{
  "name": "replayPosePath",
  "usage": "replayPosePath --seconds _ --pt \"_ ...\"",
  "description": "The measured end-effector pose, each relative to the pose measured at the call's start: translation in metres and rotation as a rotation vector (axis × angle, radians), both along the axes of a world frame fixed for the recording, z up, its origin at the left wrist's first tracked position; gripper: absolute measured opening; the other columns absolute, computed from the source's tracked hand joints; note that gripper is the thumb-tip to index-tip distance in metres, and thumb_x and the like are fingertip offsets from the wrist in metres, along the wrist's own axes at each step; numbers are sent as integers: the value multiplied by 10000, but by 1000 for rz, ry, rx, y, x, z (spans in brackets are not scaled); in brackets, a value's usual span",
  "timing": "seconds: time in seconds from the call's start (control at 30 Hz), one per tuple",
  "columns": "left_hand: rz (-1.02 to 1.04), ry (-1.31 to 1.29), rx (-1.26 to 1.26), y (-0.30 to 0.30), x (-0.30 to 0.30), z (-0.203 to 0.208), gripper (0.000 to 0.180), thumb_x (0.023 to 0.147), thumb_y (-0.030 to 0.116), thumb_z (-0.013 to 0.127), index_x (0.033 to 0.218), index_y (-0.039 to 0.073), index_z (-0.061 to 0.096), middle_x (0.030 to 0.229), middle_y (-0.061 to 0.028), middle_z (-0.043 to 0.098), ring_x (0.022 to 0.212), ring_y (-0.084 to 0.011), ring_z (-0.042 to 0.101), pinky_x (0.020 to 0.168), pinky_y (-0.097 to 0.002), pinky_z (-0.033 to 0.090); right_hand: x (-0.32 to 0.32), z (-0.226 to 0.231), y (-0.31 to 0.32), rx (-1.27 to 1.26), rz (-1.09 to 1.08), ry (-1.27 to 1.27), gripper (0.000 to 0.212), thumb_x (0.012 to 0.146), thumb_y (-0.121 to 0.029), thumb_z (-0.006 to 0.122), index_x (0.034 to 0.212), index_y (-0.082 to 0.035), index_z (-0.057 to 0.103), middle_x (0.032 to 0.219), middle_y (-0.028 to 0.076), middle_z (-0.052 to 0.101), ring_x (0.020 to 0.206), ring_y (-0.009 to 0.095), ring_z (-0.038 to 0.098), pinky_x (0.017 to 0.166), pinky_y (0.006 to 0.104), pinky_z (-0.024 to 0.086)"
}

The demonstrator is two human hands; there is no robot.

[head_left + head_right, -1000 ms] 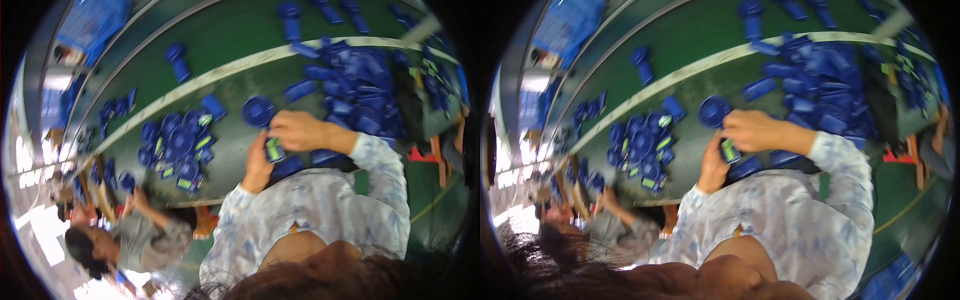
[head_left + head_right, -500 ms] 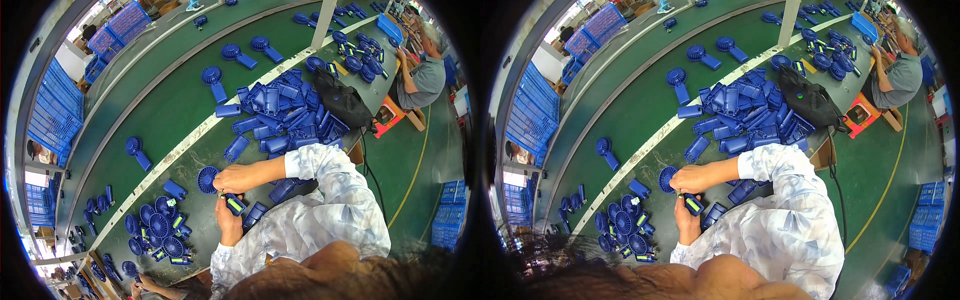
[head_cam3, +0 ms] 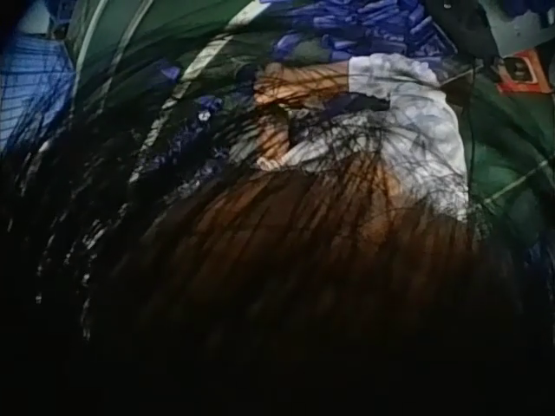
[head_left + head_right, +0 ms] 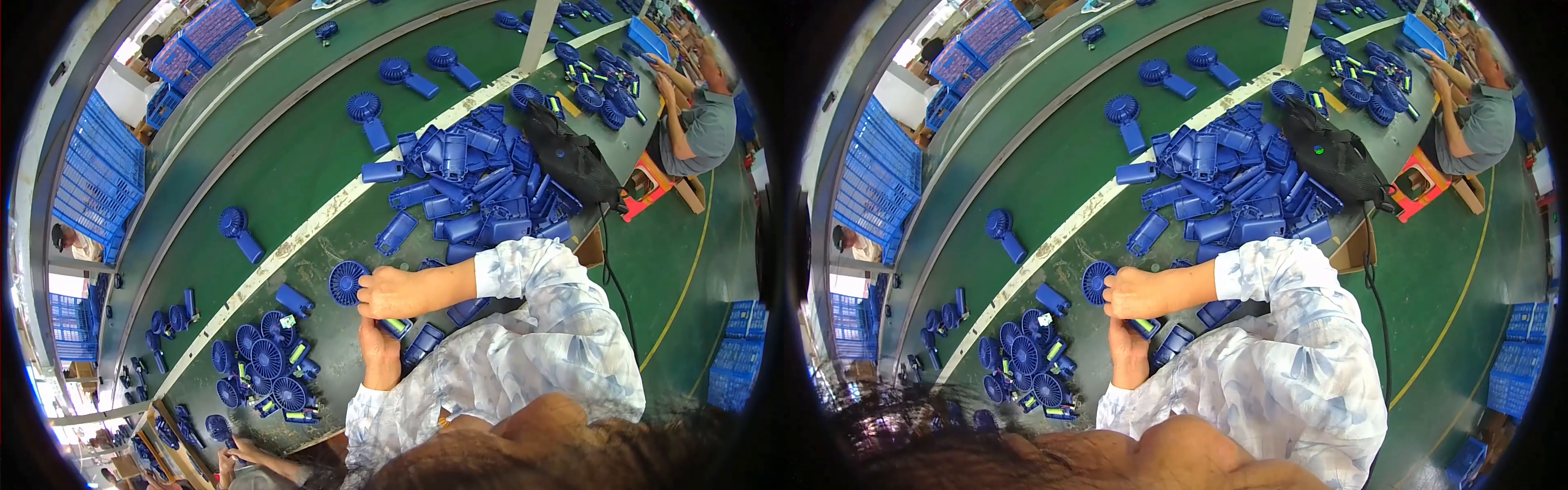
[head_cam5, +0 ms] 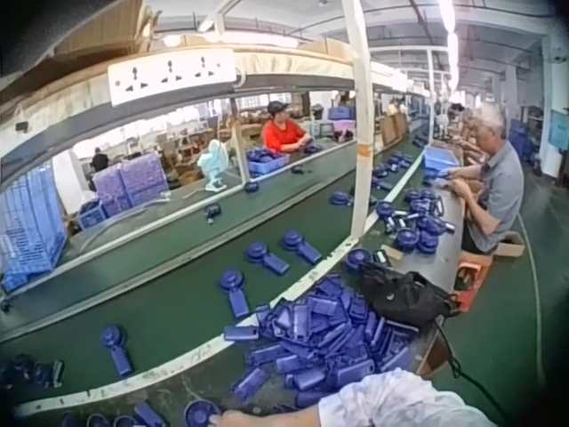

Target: The person assembles a handheld fan by joining a fan head to a handle, fitting the circuit board and wires inside, and snapping on a back cover. They then place the assembled fan on the conveyor belt and repeat the process with new components.

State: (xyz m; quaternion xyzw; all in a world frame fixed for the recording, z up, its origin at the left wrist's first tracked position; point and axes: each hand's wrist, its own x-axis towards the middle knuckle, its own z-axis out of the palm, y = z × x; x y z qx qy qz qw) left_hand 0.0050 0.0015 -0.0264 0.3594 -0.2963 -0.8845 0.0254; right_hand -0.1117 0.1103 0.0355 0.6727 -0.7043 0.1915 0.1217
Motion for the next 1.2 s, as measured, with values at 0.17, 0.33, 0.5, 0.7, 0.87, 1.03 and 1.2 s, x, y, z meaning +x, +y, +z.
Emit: replayPosePath --seconds 0.17,0.33,0.5,0.7,0.87,1.03,1.2 --pt "-30 83 -61 -3 4 -13 232 932 146 561 1136 35 570 1131 -63 598 1074 -185 555 940 -357 448 -7 -5 1 -45 22 -84 86 707 -203 609 720 -125 575 782 67 590 779 264 606 572 387 503" --pt "-39 56 -48 6 -12 -7 115 938 94 528 974 5 592 943 -76 617 843 -180 588 747 -342 497 -25 -12 17 -72 54 -421 102 762 -132 621 857 -118 657 762 79 625 761 265 631 667 377 514" --pt "-58 -20 103 -8 -11 -2 129 944 115 532 913 12 602 873 -60 640 767 -159 623 663 -308 519 -28 -10 15 35 143 -793 142 814 -50 620 946 -38 672 865 142 671 805 342 644 721 422 515" --pt "-85 -39 119 -13 -11 7 162 939 153 561 905 2 606 810 -77 650 692 -177 648 590 -307 539 -26 -6 13 140 116 -708 142 801 -37 638 934 -64 680 830 116 644 800 316 618 716 413 499" --pt "-75 -33 122 -11 -13 20 192 937 173 567 928 -15 601 829 -100 666 696 -192 668 589 -322 563 -25 -14 12 38 83 -724 122 802 -33 638 919 -53 664 819 102 608 808 302 579 722 403 481" --pt "-135 1 151 -15 -11 2 240 927 148 501 1029 -56 575 946 -142 666 864 -275 672 776 -412 572 -30 -17 13 -4 87 -686 121 793 -28 633 913 -33 650 813 98 599 810 297 571 714 389 478" --pt "-128 -7 114 -11 -14 16 234 926 161 507 1017 -42 576 934 -131 666 843 -253 672 758 -400 574 -32 -14 14 -41 131 -534 148 738 -5 663 884 -24 649 765 100 571 760 286 557 672 373 470"
